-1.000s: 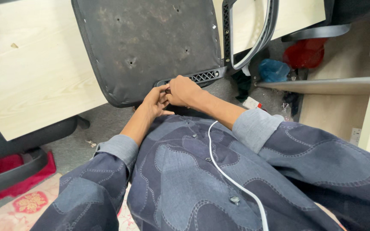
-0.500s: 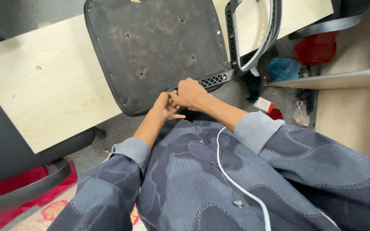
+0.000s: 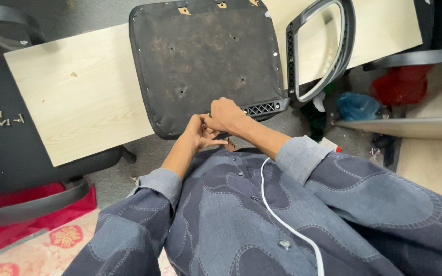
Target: The person uses a screwdriver to attach a black plastic frame to the underside of an office chair seat. They align the frame, insert screws, and tighten them to secure the component.
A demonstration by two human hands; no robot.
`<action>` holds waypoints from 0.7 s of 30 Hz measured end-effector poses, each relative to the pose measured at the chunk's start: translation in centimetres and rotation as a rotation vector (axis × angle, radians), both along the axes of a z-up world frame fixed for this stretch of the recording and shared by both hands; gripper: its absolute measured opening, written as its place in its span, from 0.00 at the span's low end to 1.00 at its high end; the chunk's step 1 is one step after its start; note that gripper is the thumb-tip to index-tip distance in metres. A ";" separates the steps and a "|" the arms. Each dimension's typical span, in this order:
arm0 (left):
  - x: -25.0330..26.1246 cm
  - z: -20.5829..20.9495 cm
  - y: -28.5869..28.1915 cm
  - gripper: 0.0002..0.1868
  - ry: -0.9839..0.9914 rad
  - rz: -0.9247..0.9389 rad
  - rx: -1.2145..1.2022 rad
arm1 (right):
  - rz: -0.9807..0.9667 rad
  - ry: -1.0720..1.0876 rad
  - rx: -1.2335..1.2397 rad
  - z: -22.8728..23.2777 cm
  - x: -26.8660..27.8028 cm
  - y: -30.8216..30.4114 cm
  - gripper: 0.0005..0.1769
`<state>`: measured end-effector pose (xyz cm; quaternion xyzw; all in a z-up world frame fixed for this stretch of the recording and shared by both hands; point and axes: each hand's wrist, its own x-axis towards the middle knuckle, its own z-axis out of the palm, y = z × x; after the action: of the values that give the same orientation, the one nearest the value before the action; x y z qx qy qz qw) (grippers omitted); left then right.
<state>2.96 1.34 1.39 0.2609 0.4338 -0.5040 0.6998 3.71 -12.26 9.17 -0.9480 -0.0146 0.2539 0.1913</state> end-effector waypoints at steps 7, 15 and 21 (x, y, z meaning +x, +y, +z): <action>-0.2 -4.2 -0.7 0.17 0.044 0.158 0.019 | 0.180 -0.042 0.004 2.7 0.7 -0.6 0.19; -1.3 -4.1 -1.2 0.20 0.003 0.204 0.129 | 0.307 -0.135 0.040 3.3 0.2 -1.0 0.17; -2.5 -0.5 -2.3 0.17 -0.067 0.375 0.135 | 0.375 -0.244 0.050 2.5 0.6 -1.4 0.19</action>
<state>0.48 -0.93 0.90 0.2384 0.4841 -0.3255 0.7764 4.33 -13.64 11.66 -0.9474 -0.2198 0.1680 0.1610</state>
